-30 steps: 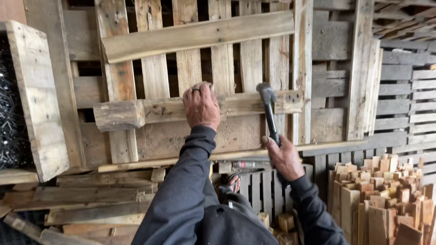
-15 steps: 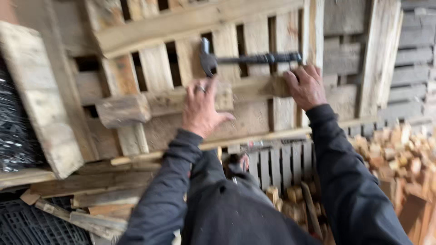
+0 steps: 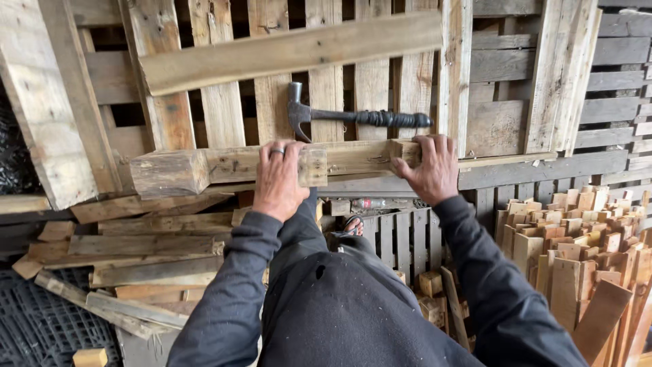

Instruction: The person repairs wooden pallets by nailing loose slats back onto the pallet frames. They take handfuls of nails from a wooden nail box, position nails on the slats, and drive them in with a hammer, repositioning boards between nails.

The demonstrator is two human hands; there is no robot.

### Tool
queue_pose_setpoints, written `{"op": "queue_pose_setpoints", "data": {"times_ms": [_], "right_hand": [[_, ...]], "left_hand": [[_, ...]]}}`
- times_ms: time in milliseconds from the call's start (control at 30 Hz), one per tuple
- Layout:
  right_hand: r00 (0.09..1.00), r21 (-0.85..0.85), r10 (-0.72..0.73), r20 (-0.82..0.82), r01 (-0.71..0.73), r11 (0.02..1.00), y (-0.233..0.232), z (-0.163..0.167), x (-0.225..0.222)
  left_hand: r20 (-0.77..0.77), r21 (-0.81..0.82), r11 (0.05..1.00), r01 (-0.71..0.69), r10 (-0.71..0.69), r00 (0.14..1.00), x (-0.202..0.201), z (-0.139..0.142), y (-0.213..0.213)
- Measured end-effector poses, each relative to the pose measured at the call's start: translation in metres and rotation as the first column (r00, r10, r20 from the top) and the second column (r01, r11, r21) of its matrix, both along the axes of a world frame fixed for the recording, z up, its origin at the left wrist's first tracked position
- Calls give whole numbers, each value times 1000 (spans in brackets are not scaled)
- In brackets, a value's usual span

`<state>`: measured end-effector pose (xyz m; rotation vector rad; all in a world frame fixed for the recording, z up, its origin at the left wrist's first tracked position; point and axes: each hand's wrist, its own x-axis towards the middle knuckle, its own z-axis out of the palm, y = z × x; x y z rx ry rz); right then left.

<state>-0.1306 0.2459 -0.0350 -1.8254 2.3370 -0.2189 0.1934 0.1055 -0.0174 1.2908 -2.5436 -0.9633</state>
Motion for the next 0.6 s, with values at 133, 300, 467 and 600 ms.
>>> {"op": "queue_pose_setpoints", "data": {"times_ms": [133, 300, 467, 600], "right_hand": [[999, -48, -27, -18, 26, 999, 15, 4, 13], [999, 9, -15, -33, 15, 1000, -15, 26, 13], [984, 42, -85, 156, 80, 996, -106, 23, -14], [926, -199, -292, 240, 341, 919, -188, -6, -53]], "left_hand": [[-41, -27, 998, -59, 58, 997, 3, 7, 19], [-215, 264, 960, -95, 154, 964, 14, 13, -1], [-16, 287, 878, -384, 405, 914, 8, -16, -87], [219, -231, 970, -71, 123, 968, -17, -54, -166]]}}
